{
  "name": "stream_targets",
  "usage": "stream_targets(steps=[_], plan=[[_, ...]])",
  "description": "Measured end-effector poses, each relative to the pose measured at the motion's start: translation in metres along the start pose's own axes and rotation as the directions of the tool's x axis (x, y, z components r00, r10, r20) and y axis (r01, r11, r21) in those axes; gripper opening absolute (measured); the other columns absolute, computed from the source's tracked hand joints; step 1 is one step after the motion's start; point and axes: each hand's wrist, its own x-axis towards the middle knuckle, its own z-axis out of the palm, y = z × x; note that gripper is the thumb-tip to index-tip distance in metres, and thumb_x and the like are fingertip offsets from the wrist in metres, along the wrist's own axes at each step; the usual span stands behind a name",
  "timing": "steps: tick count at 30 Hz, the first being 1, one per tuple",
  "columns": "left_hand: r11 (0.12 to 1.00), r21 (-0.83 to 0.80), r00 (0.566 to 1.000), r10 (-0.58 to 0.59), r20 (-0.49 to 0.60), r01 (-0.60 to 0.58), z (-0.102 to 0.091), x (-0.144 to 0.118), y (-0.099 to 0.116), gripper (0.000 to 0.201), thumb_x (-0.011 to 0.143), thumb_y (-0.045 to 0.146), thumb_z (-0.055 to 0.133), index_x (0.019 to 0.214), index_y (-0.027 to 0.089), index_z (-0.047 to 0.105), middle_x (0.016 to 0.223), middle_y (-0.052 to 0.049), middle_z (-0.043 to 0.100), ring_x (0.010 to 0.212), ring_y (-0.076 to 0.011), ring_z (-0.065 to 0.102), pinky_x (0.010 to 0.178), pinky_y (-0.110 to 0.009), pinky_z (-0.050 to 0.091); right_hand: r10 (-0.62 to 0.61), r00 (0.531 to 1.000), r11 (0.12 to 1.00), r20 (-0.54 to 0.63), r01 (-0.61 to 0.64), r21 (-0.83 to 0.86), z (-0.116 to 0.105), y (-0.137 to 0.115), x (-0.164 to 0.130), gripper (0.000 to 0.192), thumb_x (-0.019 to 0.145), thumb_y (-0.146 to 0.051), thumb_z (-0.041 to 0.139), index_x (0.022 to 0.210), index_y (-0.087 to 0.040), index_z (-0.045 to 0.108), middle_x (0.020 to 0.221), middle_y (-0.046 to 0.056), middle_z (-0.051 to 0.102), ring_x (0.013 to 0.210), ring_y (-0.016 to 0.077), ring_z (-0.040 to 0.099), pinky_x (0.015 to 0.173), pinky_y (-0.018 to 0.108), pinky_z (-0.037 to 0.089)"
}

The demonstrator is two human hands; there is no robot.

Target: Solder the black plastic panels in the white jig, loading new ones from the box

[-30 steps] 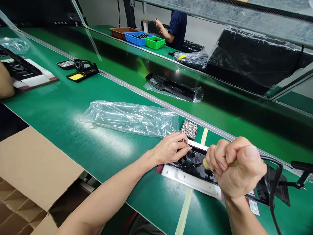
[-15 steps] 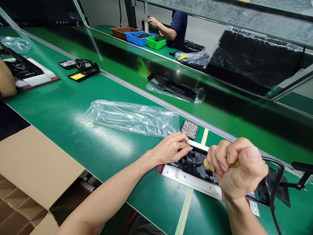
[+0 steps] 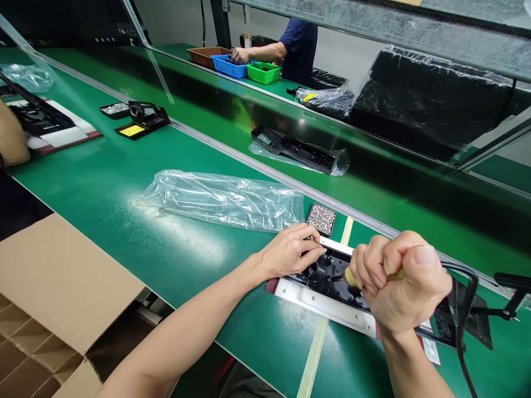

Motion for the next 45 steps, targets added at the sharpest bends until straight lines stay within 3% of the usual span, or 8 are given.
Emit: stream_targets(steps=[45], plan=[[1.000, 0.001, 0.999, -0.001, 0.032, 0.001, -0.0015, 0.0000, 0.0006, 0.031, 0.107, 0.027, 0.053, 0.091, 0.012, 0.076, 0.106, -0.009, 0.068, 0.091, -0.0196, 0.062, 0.085, -0.037, 0.052, -0.031, 0.999, 0.999, 0.025, 0.031, -0.037, 0.0002, 0.0002, -0.0004, 0.048, 0.096, -0.039, 0.059, 0.058, -0.019, 0.040, 0.045, -0.006, 0.033, 0.035, 0.0055, 0.027, 0.033, 0.017, 0.025]])
